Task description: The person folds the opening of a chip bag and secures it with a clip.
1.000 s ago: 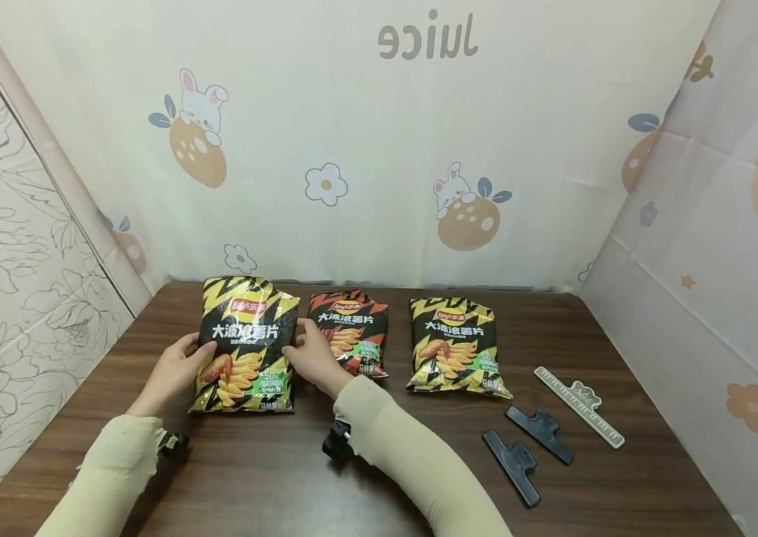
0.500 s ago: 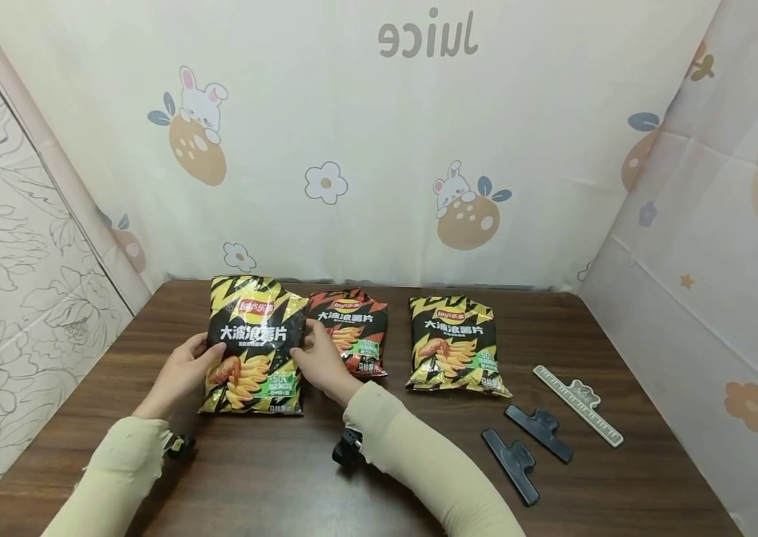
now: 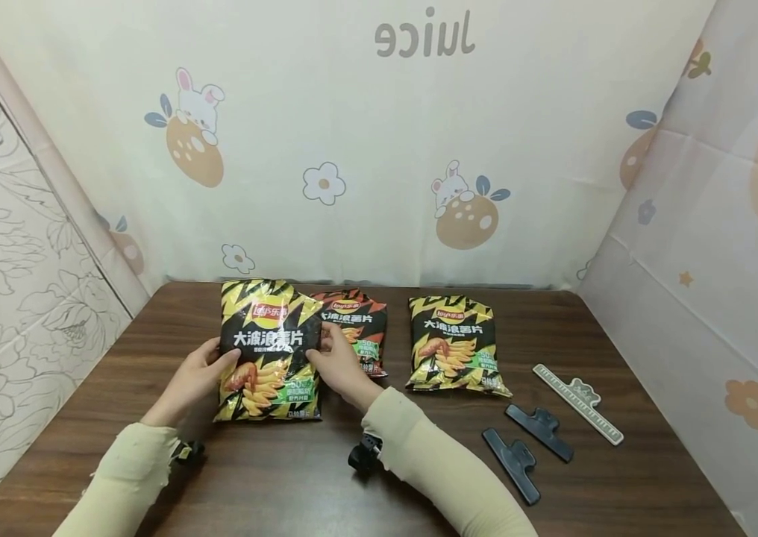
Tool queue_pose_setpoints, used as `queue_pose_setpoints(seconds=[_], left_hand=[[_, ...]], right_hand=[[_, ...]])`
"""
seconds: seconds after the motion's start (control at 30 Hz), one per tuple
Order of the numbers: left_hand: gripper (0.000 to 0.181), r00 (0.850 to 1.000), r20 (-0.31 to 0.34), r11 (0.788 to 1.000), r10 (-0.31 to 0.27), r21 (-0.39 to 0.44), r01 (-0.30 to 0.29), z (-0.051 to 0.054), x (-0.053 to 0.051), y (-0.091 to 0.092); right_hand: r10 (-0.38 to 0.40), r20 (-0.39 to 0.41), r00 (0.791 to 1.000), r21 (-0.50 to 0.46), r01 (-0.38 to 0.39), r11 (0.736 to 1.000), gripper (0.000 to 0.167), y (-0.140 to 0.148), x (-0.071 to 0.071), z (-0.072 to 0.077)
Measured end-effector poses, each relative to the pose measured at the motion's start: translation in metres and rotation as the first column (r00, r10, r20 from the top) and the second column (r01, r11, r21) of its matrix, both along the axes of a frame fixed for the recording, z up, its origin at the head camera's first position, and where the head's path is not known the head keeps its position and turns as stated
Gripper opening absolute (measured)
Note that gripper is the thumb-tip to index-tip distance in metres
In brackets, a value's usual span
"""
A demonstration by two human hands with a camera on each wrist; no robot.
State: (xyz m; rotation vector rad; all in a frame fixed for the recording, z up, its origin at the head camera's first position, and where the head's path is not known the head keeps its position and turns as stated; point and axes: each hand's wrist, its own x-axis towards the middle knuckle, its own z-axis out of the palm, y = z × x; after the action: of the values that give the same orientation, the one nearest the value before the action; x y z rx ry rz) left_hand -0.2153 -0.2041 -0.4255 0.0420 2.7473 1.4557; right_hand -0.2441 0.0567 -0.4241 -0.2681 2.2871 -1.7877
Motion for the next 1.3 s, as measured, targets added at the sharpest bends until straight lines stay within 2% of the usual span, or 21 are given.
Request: queue_pose_setpoints(seconds=[0.37, 0.63, 0.9, 1.07, 1.3], left_hand=[[0.055, 0.998, -0.037, 0.998, -0.042, 0.04, 0.043, -0.005, -0.002, 0.013], [0.056, 0.994, -0.056, 0.993, -0.092, 0.069, 0.096, -0.007, 0.0, 0.021], [0.049, 0.994, -0.051, 0.991, -0.101, 0.084, 0.105, -0.011, 0.0, 0.032], [0.051, 0.992, -0.049, 0.99, -0.113, 0.082, 0.117, -0.008, 0.003, 0.037], [0.054, 0.989, -0.052, 0.98, -0.141, 0.134, 0.147, -0.009, 0.003, 0.046]], right_hand=[[-0.028, 0.023, 0.999, -0.027, 0.028, 0.999, 0.059, 0.017, 0.002, -0.001], [-0.038, -0.018, 0.999, -0.03, 0.037, 0.999, 0.06, 0.032, 0.007, -0.003], [-0.058, -0.056, 0.997, -0.062, 0.054, 0.997, 0.061, 0.041, 0.012, -0.006], [-0.07, -0.063, 0.996, -0.068, 0.066, 0.995, 0.059, 0.048, 0.015, -0.008], [-0.097, -0.077, 0.992, -0.045, 0.094, 0.995, 0.058, 0.058, 0.02, -0.011]])
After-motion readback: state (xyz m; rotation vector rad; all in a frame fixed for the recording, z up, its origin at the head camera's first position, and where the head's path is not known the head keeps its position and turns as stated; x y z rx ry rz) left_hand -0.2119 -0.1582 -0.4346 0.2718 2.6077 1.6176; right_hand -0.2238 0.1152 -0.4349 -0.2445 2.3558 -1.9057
